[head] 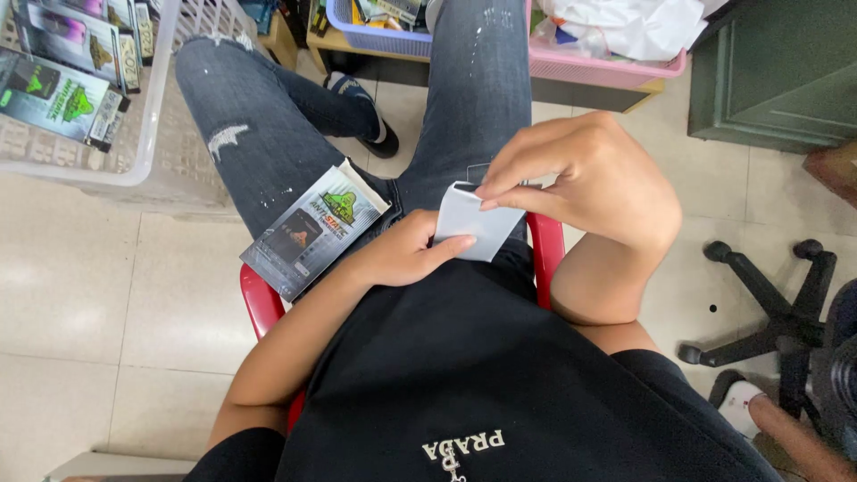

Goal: The person places a screen protector back into its retail box, folds and slides white paper packaging over it, and closes the box flaps.

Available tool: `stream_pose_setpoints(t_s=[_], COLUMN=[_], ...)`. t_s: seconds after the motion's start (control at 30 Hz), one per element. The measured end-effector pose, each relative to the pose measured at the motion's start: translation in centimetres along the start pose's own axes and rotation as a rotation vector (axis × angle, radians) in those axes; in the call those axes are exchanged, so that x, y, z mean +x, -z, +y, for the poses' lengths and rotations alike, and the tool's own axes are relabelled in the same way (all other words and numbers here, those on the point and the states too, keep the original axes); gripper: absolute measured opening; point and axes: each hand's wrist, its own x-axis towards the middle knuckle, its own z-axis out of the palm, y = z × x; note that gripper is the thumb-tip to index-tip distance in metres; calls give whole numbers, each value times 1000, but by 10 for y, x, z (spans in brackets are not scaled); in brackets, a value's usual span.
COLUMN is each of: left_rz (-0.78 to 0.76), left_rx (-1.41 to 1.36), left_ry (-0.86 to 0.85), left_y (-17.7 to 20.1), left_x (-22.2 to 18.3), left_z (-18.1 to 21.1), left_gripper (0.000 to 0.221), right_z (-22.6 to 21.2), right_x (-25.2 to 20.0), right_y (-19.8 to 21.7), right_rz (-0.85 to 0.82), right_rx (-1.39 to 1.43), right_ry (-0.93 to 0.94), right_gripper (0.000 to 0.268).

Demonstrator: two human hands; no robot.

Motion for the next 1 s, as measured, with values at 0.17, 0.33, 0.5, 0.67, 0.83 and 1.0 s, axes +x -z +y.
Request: stream_pose_setpoints(t_s=[0.17,0.33,0.5,0.67,0.83,1.0], left_rz=[51,67,139,138,164,439], left_rx=[-1,-59,-148,-193,-178,-315], left_ry=[62,127,-15,105,102,-22], left_y=[4,6,3,10,14,28], left_x=[-5,-10,-10,-10,-11,-14], left_z=[10,14,12,11,2,0], left_gripper=[32,29,30,26,24,23], right_z=[-5,-3,2,7,16,23], right_x=[-2,-17,-31,-40,-44,-48], right_y=[-8,-6,10,16,19,21], right_rz=[-11,10,188,233,290,335], right_rx=[6,-37,-45,-35,-51,-58], right_ry=[-39,-74,-159,-241,-220,-196], right_gripper=[16,18,21,19,19,20])
